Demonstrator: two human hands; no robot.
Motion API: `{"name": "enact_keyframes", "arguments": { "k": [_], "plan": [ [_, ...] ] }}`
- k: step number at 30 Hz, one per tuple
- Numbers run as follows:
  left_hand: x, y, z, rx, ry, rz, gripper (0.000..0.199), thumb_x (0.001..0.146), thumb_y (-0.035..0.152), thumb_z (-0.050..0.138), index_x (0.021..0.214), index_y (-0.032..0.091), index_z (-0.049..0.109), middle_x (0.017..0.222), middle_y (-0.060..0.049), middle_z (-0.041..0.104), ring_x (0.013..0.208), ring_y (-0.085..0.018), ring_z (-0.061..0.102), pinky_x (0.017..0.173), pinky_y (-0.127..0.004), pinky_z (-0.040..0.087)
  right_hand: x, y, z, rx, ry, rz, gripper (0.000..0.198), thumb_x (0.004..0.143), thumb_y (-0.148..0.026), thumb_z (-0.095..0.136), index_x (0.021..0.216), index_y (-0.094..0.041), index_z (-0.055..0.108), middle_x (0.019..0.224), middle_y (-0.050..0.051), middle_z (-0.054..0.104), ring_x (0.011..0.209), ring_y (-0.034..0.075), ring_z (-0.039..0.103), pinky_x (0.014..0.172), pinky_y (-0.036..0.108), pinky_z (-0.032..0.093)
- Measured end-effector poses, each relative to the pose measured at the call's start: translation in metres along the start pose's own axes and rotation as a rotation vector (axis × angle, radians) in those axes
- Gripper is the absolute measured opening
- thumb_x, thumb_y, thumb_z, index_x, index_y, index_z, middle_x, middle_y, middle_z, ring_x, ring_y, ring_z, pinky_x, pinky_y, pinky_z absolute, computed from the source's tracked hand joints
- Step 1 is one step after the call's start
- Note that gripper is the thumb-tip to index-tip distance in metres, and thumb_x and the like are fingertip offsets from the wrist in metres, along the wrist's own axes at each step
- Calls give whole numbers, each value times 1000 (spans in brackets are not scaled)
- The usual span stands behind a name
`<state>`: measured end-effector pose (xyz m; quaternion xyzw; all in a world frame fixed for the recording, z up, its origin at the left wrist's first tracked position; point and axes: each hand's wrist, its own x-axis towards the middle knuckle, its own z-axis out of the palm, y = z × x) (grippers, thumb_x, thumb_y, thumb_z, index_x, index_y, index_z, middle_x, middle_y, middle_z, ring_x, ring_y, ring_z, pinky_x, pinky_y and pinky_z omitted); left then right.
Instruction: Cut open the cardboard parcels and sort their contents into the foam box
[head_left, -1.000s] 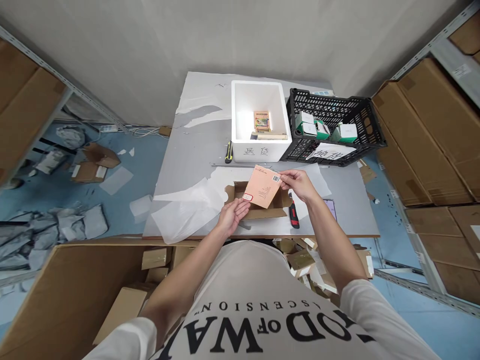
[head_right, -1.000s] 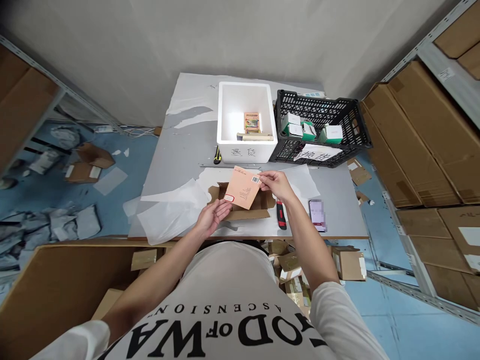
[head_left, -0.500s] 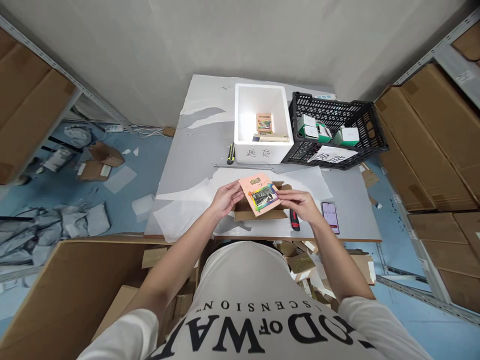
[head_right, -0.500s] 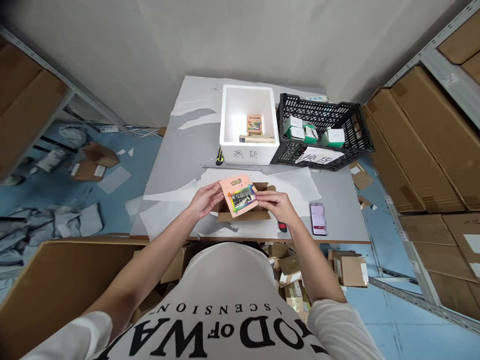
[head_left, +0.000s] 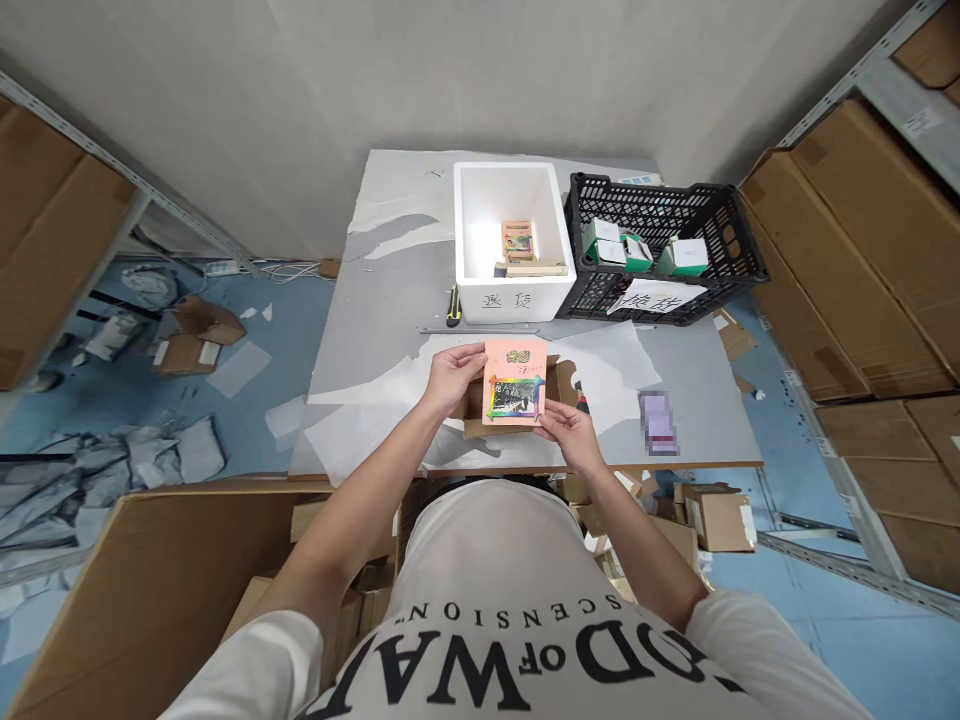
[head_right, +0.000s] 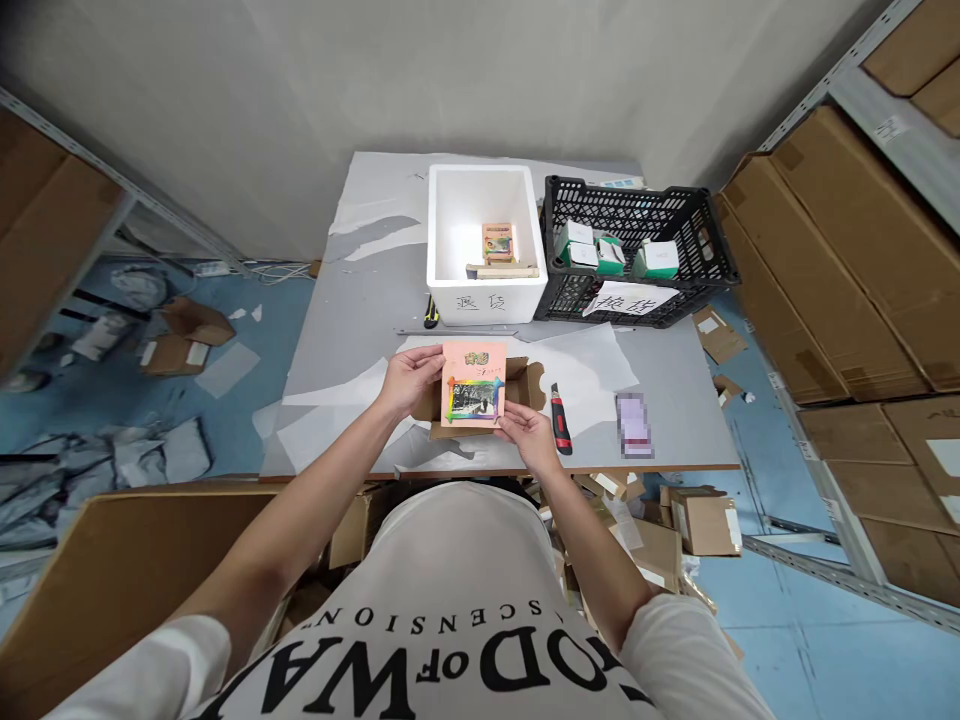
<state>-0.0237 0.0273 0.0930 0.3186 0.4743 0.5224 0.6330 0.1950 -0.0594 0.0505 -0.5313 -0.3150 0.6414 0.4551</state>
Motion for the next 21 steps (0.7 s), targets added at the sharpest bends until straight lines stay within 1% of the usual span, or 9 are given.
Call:
{"name": "enact_keyframes", "arguments": {
  "k": [3,5,9,11,14,17,19,21],
  "plan": [
    [-4,-3,4,5,-14,-22,54,53,41,86,97,13,71,92,-10,75,87,-22,70,85,-39,54,0,2,-2,18,23,-20,41,56,-39,85,91,-21,72,86,4,74,83,20,69,78,41,60],
    [-13,-10,4,14,-44,-56,56,53,42,86,99,13,71,93,-10,74,87,-22,70,83,-38,55,0,0,-3,29,57,-54,38,57,-39,84,89,-22,72,83,3,73,82,19,69,79,42,60],
    [-42,-35,4,90,-182,-150,48,58,39,84,97,14,72,93,-9,74,84,-20,70,80,-34,56,2,-3,-1,47,102,-108,37,58,-40,83,89,-22,71,80,2,72,80,17,68,80,41,60],
    [-55,-45,3,89,-187,-189,45,60,40,83,95,14,73,91,-8,74,84,-20,70,81,-34,56,2,-4,-1,49,99,-115,38,59,-40,83,90,-23,71,81,1,72,81,17,68,80,40,60],
    [-64,-53,2,58,-139,-209,44,62,43,81,93,13,72,86,-9,74,81,-19,70,80,-33,56,6,-5,-6,12,34,-100,37,60,-41,82,90,-23,70,84,2,73,81,17,69,81,40,59],
    [-64,-54,-2,47,-142,-226,45,60,43,83,90,12,72,84,-10,74,78,-19,71,77,-31,56,21,-16,-17,-58,-69,-115,39,64,-43,79,97,-24,70,89,3,73,83,18,69,83,40,57],
    [-63,-53,-5,42,-167,-242,45,59,42,83,90,12,72,86,-10,74,77,-18,71,74,-30,56,36,-32,-27,-94,-110,-183,45,69,-44,76,109,-26,67,97,4,73,85,18,69,85,39,55],
    [-64,-52,-8,39,-198,-261,43,59,40,83,90,12,73,86,-10,74,75,-17,70,72,-28,55,53,-53,-34,-153,-156,-280,48,73,-42,72,118,-28,62,104,4,71,87,17,68,86,38,54]
  ]
}}
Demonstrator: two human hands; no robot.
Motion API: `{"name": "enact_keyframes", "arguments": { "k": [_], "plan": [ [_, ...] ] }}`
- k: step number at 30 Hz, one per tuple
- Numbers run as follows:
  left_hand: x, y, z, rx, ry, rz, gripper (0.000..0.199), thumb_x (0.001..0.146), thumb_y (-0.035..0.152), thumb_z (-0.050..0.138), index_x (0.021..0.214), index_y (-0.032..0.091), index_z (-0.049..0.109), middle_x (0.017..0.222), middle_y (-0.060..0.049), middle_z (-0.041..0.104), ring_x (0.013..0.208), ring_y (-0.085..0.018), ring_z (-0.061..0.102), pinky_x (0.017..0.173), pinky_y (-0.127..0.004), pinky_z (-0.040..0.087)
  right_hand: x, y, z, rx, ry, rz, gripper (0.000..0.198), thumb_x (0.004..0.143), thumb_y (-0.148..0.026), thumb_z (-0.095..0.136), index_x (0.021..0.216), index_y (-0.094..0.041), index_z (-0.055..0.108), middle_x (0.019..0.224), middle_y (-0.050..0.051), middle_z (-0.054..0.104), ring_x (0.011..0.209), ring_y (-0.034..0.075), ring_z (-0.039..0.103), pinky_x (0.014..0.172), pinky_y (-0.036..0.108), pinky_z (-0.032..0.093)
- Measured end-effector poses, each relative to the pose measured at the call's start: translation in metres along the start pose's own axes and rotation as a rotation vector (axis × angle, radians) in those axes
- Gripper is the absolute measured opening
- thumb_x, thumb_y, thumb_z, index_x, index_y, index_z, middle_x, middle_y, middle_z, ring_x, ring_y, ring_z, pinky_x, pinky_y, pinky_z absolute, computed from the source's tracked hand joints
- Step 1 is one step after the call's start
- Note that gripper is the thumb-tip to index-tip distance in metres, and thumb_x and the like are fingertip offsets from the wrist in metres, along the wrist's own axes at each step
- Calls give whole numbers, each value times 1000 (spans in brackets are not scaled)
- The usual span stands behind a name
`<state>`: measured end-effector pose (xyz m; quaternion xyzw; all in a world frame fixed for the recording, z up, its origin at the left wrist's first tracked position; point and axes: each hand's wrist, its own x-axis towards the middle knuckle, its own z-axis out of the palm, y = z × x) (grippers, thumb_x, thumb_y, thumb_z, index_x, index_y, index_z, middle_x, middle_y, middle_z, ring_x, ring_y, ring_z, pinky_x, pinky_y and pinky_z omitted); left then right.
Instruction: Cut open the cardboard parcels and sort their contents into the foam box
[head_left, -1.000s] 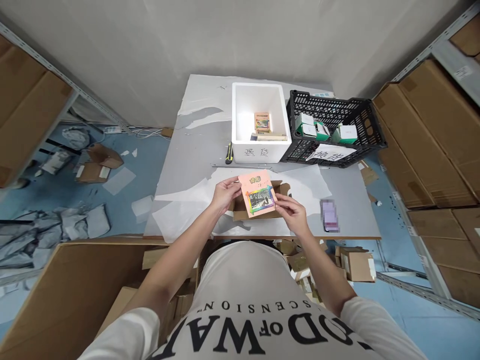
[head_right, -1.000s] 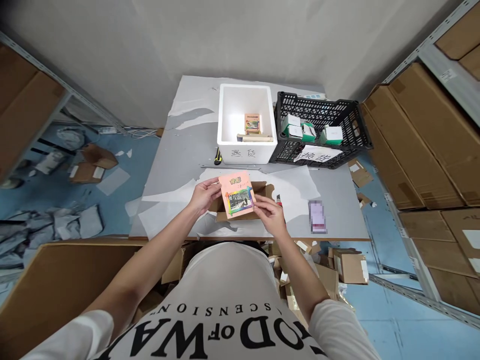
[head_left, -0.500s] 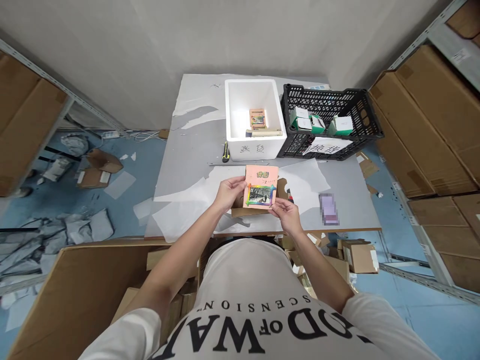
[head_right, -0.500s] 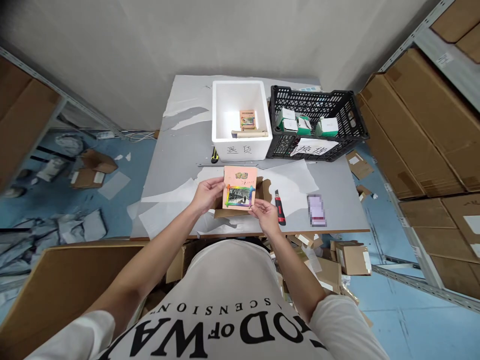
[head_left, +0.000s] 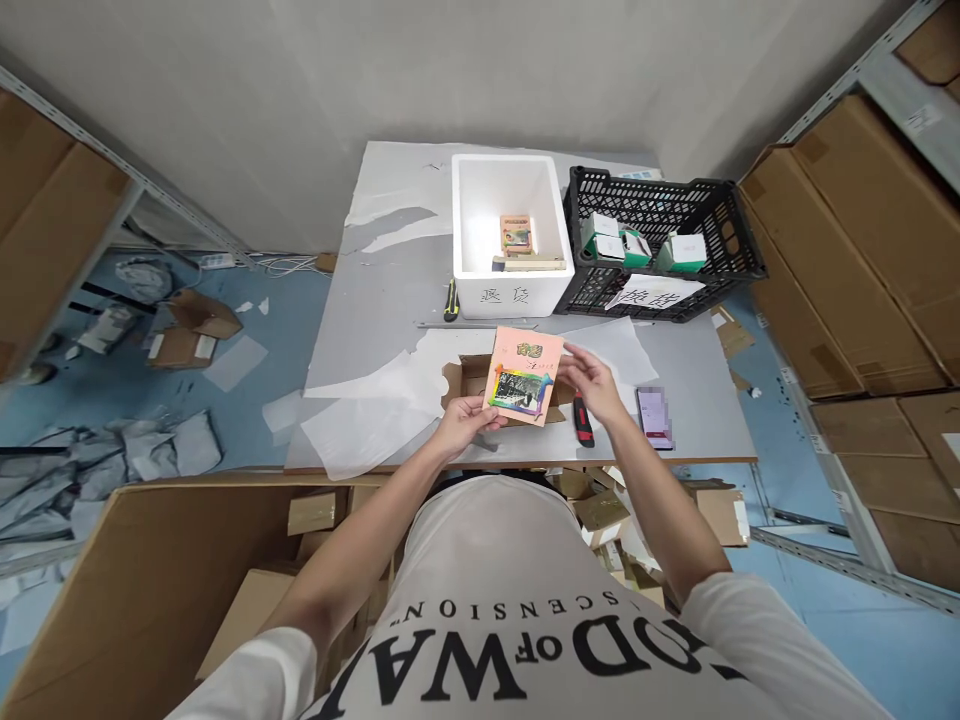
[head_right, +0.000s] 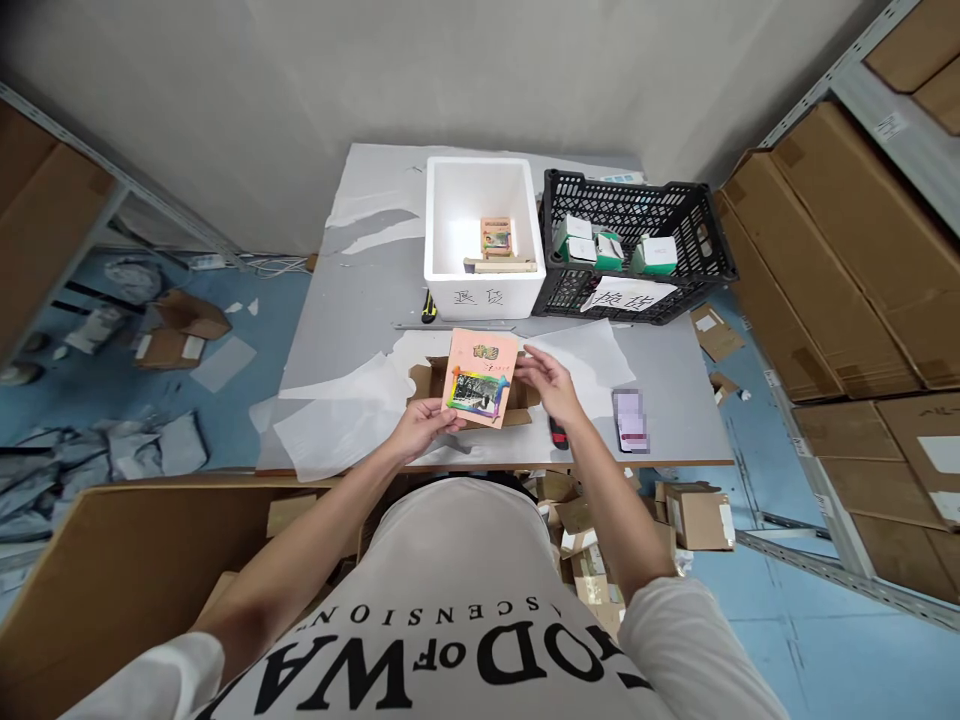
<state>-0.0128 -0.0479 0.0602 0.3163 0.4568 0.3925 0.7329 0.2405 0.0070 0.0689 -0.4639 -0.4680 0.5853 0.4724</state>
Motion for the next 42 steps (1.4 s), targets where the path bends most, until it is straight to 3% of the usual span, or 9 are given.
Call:
{"name": "enact_keyframes", "arguments": {
  "k": [3,10,15,19,23,27,31,37,42],
  "plan": [
    [-3,-1,-3,-1,-55,-40,41,61,40,83,90,12,73,85,-10,74,73,-16,70,71,-28,55,25,-26,-12,-146,-149,-88,48,75,-37,71,121,-27,60,96,3,70,86,16,66,84,35,53],
    [-6,-4,-4,-4,-102,-63,43,64,39,81,94,11,70,84,-9,73,74,-16,69,71,-30,56,42,-63,-3,-315,-475,-9,35,76,-38,69,107,-22,68,98,5,71,90,19,65,81,35,52],
    [-7,-9,3,-4,17,57,67,64,40,81,119,17,51,85,-5,73,74,-16,69,73,-32,55,49,-62,2,-327,-439,-68,22,75,-38,69,88,-21,73,95,6,72,92,19,65,86,36,50],
    [-9,-14,7,-50,81,178,64,67,39,78,116,23,39,90,-2,71,77,-13,68,78,-33,55,52,-61,0,-379,-398,-85,23,73,-39,70,87,-20,73,94,6,72,91,20,65,83,35,51],
    [-11,-17,10,-16,59,299,57,65,32,78,109,23,44,109,-6,63,91,-14,65,83,-33,53,52,-62,1,-395,-356,-85,27,73,-43,70,85,-19,72,93,7,72,88,21,65,80,34,51],
    [-6,-23,14,57,189,387,54,64,31,77,108,22,48,112,-8,60,95,-17,64,82,-31,52,53,-64,4,-429,-324,-136,27,75,-44,68,86,-19,72,93,6,71,87,20,65,80,33,50],
    [0,-27,20,82,271,452,43,73,37,71,109,22,52,119,-10,60,109,-20,60,95,-35,47,55,-74,13,-492,-337,-211,26,78,-44,65,86,-20,71,91,5,71,87,20,64,81,33,49],
    [-1,-17,24,183,413,562,31,80,36,65,108,22,65,137,-11,50,133,-24,42,106,-36,39,58,-107,31,-590,-434,-272,25,83,-42,60,89,-19,69,82,3,69,72,16,62,69,27,49],
    [-3,-9,17,318,519,526,19,75,35,69,89,22,73,103,-7,68,107,-24,61,96,-36,46,63,-135,44,-805,-498,-425,19,84,-35,61,90,-19,70,79,2,64,69,14,57,65,25,44]
  ]
}}
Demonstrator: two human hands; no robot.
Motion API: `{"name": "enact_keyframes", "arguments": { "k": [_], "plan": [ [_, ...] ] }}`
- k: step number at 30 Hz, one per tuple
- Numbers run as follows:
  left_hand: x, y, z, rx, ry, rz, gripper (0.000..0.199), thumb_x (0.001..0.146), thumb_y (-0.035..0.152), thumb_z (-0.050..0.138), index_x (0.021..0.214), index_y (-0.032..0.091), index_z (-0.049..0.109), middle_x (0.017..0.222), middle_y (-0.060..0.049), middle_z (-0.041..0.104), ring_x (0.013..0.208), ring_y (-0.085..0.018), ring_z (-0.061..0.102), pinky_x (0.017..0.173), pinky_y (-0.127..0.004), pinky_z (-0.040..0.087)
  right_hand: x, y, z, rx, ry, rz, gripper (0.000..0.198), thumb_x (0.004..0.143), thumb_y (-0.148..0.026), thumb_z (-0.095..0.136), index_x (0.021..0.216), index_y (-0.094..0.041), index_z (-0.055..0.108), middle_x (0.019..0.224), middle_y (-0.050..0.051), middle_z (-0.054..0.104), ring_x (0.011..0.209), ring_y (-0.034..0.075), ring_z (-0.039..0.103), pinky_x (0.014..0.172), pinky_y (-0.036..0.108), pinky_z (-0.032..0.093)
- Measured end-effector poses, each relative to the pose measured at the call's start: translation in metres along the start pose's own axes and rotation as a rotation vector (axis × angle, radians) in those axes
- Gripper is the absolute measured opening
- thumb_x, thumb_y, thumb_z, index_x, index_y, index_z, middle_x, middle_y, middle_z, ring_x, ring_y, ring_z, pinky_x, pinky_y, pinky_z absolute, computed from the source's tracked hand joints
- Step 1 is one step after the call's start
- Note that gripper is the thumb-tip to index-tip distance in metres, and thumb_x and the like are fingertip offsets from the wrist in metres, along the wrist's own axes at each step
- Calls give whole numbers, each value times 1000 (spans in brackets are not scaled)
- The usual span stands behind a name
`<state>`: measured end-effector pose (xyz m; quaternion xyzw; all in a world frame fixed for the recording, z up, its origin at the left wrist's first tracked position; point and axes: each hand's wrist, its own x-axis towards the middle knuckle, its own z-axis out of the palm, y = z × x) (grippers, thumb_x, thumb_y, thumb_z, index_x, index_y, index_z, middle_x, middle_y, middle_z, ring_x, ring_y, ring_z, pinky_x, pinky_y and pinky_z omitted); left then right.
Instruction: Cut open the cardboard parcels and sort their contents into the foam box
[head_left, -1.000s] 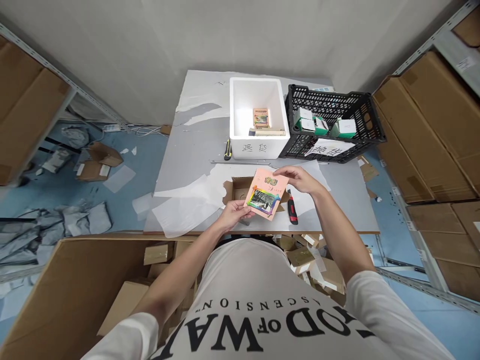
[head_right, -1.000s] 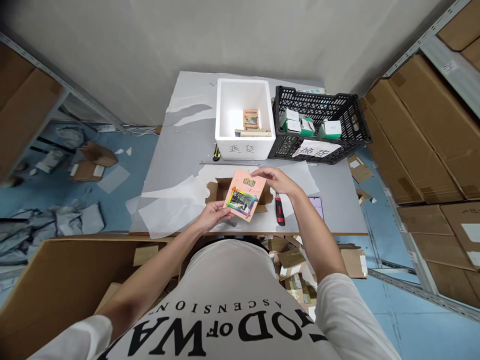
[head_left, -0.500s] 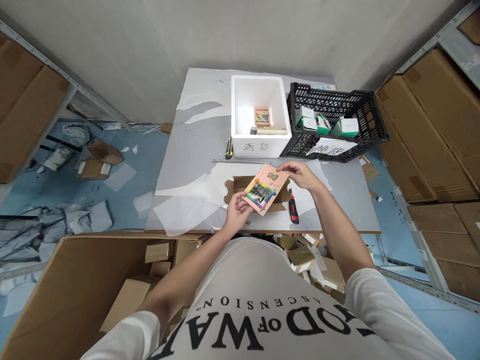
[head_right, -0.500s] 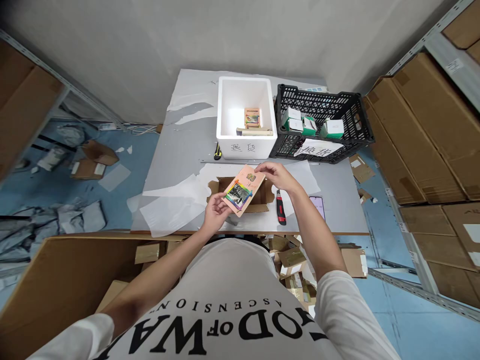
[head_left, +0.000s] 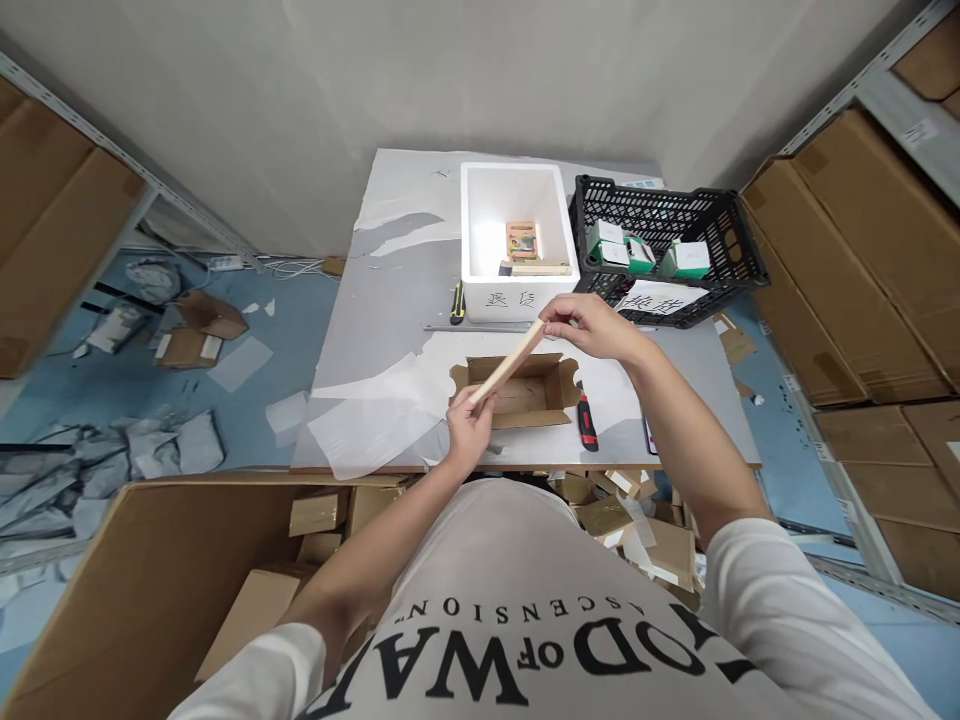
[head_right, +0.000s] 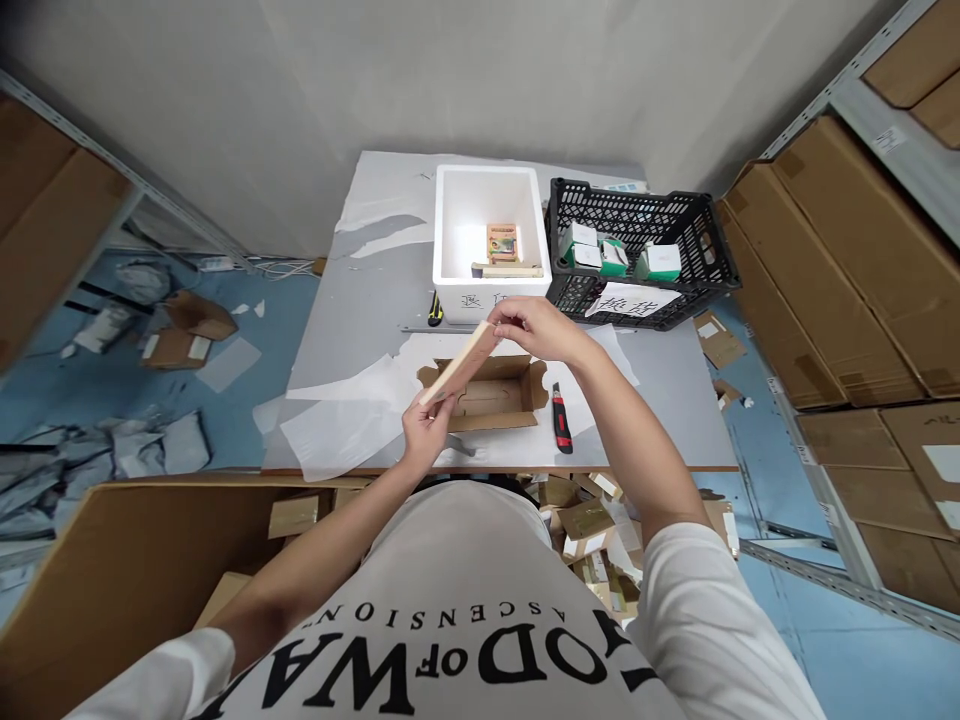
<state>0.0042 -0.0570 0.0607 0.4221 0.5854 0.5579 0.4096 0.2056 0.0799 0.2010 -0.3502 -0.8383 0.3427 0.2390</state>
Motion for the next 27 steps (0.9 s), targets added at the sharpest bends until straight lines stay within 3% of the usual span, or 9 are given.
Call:
{"name": "enact_keyframes", "arguments": {
  "k": [4,9,17,27],
  "plan": [
    [-1,2,2,-121,-90,-96,28,74,43,70,86,18,70,89,-7,73,90,-23,68,91,-38,49,16,-4,-5,-65,-38,-34,17,82,-32,63,88,-19,72,84,3,65,72,14,58,69,26,44],
    [-6,2,6,-347,-237,-291,48,66,49,76,98,16,62,87,-8,74,78,-22,71,84,-40,54,31,12,2,15,-117,75,18,78,-30,66,86,-17,75,76,1,71,67,12,59,66,26,45],
    [-26,-4,2,-481,-389,-563,36,58,40,83,79,13,71,85,-8,75,78,-20,71,89,-40,53,21,50,37,370,-113,351,22,65,-34,75,78,-16,78,72,4,73,61,14,61,59,27,50],
    [-26,-2,4,-468,-446,-594,33,59,38,84,79,14,74,83,-8,75,75,-20,71,90,-40,52,16,59,44,481,-84,440,25,60,-37,79,73,-16,76,70,3,73,59,12,60,56,24,49]
  ]
}}
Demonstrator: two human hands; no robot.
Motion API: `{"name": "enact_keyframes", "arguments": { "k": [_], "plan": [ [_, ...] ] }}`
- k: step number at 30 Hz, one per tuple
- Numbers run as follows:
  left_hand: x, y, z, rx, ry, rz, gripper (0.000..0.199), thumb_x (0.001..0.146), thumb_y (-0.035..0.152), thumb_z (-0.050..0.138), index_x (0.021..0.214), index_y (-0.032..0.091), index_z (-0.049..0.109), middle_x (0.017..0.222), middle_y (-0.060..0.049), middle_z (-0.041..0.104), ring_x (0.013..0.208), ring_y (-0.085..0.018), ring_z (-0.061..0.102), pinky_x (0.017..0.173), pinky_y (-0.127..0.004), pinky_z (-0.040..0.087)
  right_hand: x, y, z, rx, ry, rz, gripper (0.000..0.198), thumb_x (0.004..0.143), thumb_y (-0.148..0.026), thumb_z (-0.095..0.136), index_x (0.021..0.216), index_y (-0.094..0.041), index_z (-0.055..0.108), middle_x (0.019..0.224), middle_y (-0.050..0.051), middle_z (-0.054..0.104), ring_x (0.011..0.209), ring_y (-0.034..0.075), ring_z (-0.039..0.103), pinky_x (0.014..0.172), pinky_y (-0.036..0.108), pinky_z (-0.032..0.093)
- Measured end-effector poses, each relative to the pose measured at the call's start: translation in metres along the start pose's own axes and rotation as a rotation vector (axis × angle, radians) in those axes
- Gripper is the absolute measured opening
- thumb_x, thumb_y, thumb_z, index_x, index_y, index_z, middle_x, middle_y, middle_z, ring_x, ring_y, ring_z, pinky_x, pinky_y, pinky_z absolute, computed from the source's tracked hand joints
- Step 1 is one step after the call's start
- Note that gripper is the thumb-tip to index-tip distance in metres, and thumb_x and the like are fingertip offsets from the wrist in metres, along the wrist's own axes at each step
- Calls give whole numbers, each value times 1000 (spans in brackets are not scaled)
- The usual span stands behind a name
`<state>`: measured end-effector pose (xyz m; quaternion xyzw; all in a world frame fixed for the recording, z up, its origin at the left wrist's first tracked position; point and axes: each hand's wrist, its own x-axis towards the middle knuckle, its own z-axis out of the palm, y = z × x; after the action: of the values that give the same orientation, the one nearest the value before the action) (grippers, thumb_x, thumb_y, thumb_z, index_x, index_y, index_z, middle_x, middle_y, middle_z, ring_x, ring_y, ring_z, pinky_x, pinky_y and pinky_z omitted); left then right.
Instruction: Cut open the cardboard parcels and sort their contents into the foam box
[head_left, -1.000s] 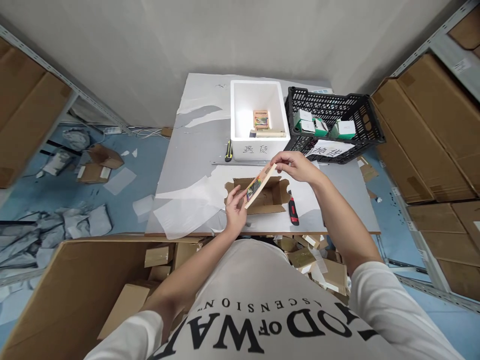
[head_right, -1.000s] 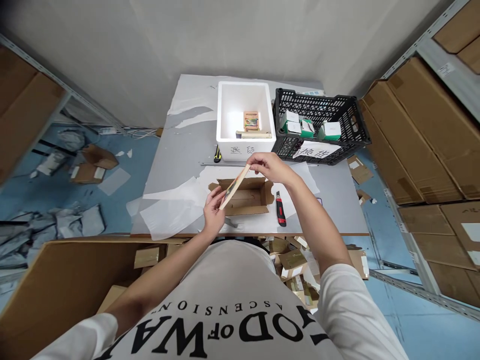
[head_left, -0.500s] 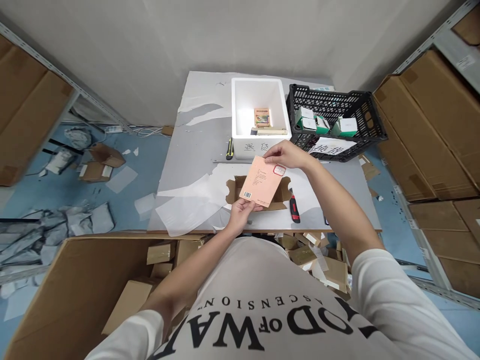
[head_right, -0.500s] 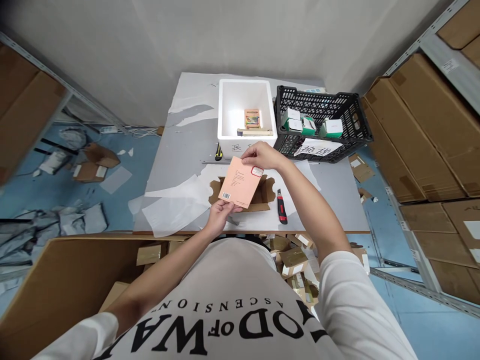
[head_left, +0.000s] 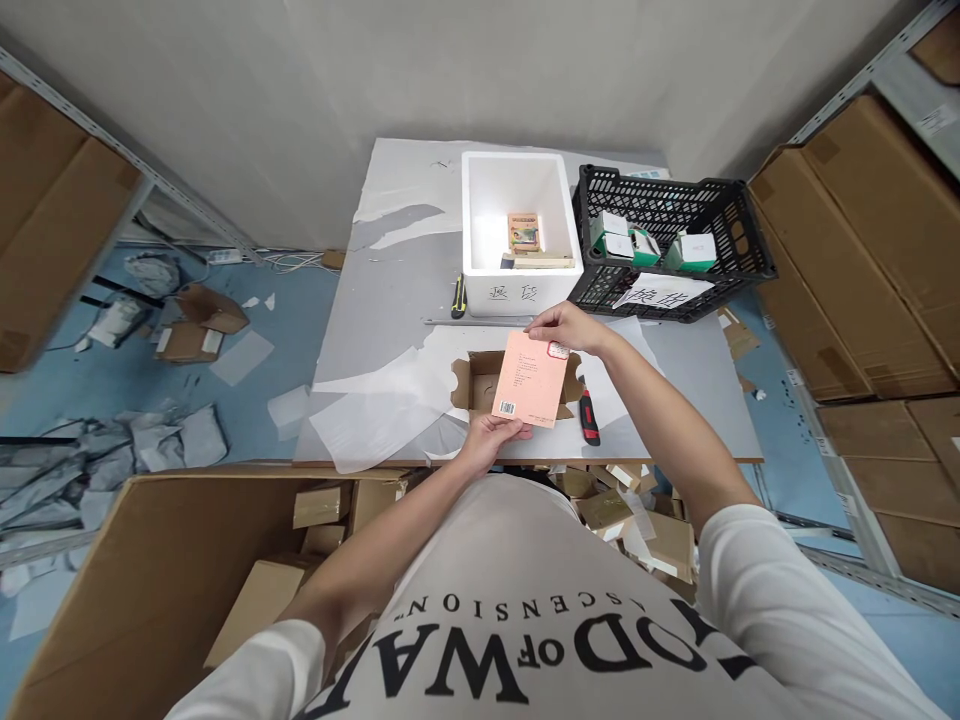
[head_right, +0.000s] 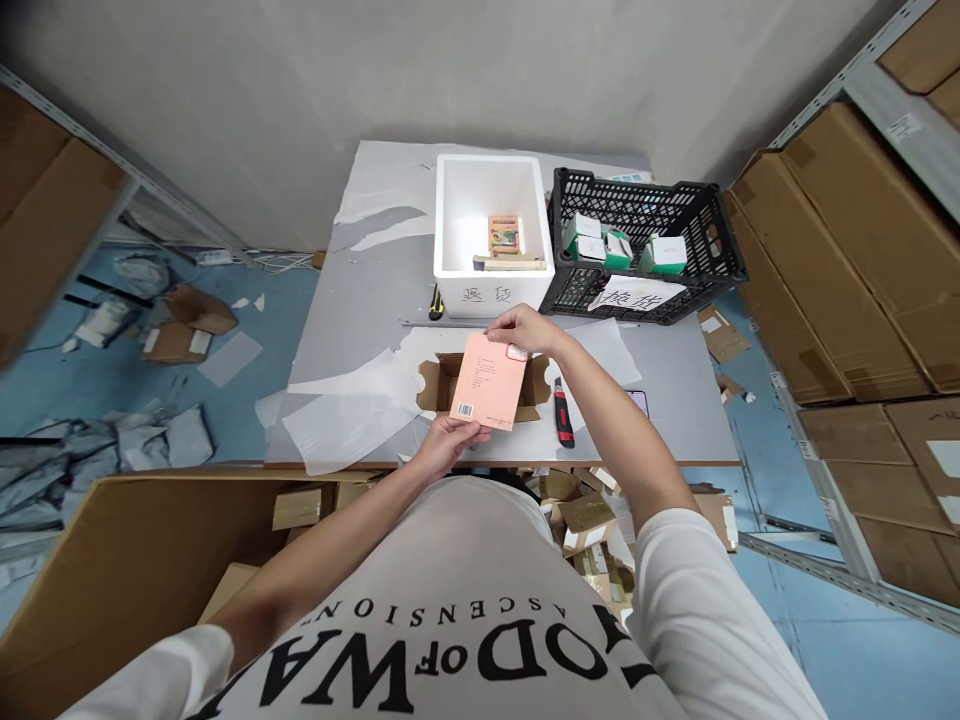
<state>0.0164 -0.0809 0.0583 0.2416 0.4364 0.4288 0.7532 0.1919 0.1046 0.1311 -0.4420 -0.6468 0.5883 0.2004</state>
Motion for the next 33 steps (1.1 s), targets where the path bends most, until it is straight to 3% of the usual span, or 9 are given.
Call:
{"name": "enact_keyframes", "arguments": {
  "k": [15,19,22,26,30,33],
  "plan": [
    [6,1,1,-16,31,6,34,59,38,84,80,13,73,85,-8,75,79,-22,71,91,-40,52,6,2,-4,-44,-7,2,26,64,-37,76,76,-14,73,74,3,70,64,13,58,61,27,48],
    [6,4,3,-107,70,4,35,63,41,81,83,12,72,88,-8,75,80,-19,71,89,-34,52,2,2,-7,-95,-14,-38,31,72,-35,72,95,-14,70,68,0,65,59,11,55,58,25,46],
    [6,9,2,-195,82,-40,31,70,39,77,85,12,70,84,-7,74,72,-15,71,79,-27,54,-8,-3,-14,-154,-91,-141,33,84,-37,59,110,-18,65,80,1,68,69,12,58,65,26,48],
    [9,17,-3,-325,50,-156,21,77,31,72,83,12,67,75,-5,72,59,-11,66,66,-25,54,-18,-10,-24,-217,-182,-284,30,84,-39,58,104,-20,71,103,7,68,93,17,61,83,33,47],
    [16,29,-2,-446,-11,-270,18,85,31,62,78,14,64,59,1,64,50,-8,58,76,-31,55,-8,-17,-31,-244,-92,-372,24,80,-39,65,89,-20,75,95,7,67,89,18,61,83,34,47],
    [24,39,2,-425,-102,-294,31,88,39,55,74,13,65,52,1,57,48,-8,56,80,-33,53,8,-27,-43,-183,-32,-312,25,78,-40,65,85,-18,74,84,5,68,78,17,61,75,32,49]
  ]
}}
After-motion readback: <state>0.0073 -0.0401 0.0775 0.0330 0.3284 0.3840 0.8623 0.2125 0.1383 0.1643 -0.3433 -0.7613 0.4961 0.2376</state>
